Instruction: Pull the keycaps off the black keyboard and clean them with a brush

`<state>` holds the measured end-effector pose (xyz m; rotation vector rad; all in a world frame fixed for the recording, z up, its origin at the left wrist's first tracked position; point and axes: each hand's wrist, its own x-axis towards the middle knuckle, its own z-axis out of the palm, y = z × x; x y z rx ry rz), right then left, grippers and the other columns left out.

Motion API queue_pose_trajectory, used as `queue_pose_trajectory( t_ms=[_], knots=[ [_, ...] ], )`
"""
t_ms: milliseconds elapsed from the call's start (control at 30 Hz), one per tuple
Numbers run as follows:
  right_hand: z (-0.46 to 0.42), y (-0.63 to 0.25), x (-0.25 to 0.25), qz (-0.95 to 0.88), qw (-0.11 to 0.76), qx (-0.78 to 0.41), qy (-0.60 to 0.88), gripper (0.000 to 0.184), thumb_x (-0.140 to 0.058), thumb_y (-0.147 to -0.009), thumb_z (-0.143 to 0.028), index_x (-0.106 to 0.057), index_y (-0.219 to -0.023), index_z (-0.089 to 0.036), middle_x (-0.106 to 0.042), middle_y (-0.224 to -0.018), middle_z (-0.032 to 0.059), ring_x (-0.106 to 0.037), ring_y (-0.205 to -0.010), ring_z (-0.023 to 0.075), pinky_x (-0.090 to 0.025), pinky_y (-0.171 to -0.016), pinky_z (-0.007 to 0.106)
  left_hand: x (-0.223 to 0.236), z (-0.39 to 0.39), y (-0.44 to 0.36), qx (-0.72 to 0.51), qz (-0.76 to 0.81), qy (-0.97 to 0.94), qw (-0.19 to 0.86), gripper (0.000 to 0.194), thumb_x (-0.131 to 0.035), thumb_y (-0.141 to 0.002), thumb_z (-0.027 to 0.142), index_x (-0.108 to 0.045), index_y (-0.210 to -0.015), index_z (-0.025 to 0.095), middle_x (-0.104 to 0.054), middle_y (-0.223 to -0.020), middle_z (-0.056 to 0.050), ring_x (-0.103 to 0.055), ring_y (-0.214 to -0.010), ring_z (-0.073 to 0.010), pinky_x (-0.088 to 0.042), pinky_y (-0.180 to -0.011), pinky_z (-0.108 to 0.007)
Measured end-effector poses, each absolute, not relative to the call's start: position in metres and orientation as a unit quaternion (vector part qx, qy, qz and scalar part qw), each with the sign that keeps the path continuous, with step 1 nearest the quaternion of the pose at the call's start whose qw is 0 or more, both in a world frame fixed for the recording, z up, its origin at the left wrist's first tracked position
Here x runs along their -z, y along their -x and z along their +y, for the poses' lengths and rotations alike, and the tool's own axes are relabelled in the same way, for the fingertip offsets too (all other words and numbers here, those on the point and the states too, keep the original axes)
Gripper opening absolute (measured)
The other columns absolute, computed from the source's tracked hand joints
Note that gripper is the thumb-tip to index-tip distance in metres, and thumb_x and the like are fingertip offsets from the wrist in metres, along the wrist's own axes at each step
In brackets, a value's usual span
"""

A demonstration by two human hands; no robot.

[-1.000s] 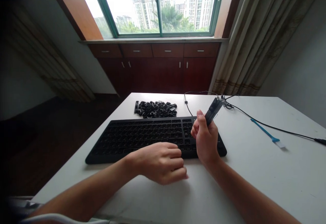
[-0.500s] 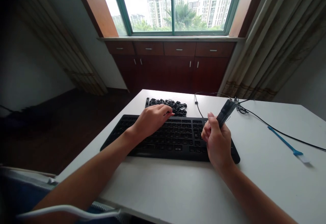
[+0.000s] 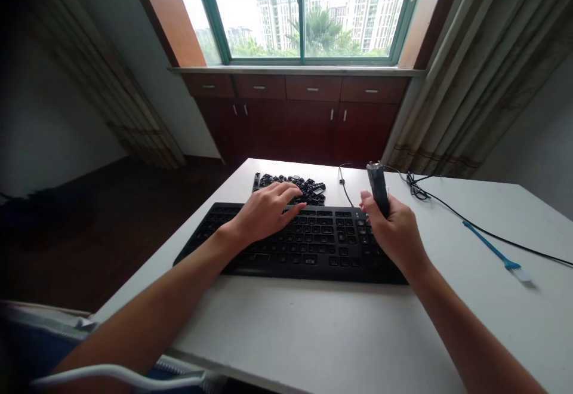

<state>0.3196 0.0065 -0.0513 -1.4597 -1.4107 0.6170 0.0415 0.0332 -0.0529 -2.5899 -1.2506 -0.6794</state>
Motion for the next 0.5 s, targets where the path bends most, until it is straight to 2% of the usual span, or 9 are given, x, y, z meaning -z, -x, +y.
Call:
queue_pose_trajectory(
  t_ms=[100,167,267,400,500],
  knots=[
    [0.018,-0.340,0.055,-0.618,0.412,-0.120,0.659,0.032,-0.060,-0.092,-0.049,-0.075,-0.094,-0.020,-0.076,-0.091,0.0092,-0.068,-0.086,0.0280,-0.047,-0.080,0.038,0.051,0.026,-0.050,0.234,-0.371,0.896,0.063,0.036,-0.047,-0.105,0.044,-0.063,-0.116,0.014,-0.070,-0.117,-0.011,-0.067,-0.104,-0.0239,-0.058,-0.088,-0.039],
    [0.023,-0.347,0.060,-0.633,0.369,-0.096,0.674,0.035,-0.056,-0.093,-0.051,-0.074,-0.096,-0.021,-0.075,-0.088,0.0091,-0.068,-0.083,0.0283,-0.046,-0.075,0.036,0.051,0.020,-0.056,0.236,-0.346,0.907,0.045,0.038,-0.048,-0.105,0.046,-0.062,-0.118,0.014,-0.070,-0.116,-0.011,-0.066,-0.106,-0.0241,-0.057,-0.091,-0.040],
    [0.028,-0.352,0.067,-0.640,0.345,-0.118,0.676,0.037,-0.052,-0.095,-0.053,-0.071,-0.098,-0.022,-0.073,-0.078,0.0061,-0.066,-0.074,0.0258,-0.044,-0.069,0.034,0.051,0.013,-0.063,0.230,-0.317,0.920,0.026,0.037,-0.048,-0.104,0.046,-0.061,-0.121,0.015,-0.069,-0.118,-0.011,-0.066,-0.109,-0.0251,-0.056,-0.094,-0.042],
    [0.032,-0.351,0.075,-0.649,0.351,-0.142,0.659,0.037,-0.051,-0.095,-0.052,-0.071,-0.095,-0.021,-0.074,-0.084,0.0070,-0.066,-0.079,0.0256,-0.044,-0.073,0.034,0.051,0.008,-0.068,0.210,-0.291,0.933,0.011,0.036,-0.048,-0.105,0.045,-0.060,-0.122,0.016,-0.068,-0.122,-0.010,-0.065,-0.110,-0.0257,-0.056,-0.093,-0.043],
    [0.034,-0.349,0.080,-0.639,0.388,-0.187,0.638,0.038,-0.052,-0.094,-0.052,-0.071,-0.090,-0.019,-0.074,-0.085,0.0068,-0.066,-0.080,0.0246,-0.046,-0.075,0.034,0.049,0.004,-0.071,0.199,-0.282,0.939,0.003,0.038,-0.047,-0.105,0.046,-0.059,-0.125,0.016,-0.067,-0.125,-0.010,-0.064,-0.112,-0.0258,-0.055,-0.095,-0.043]
  ],
)
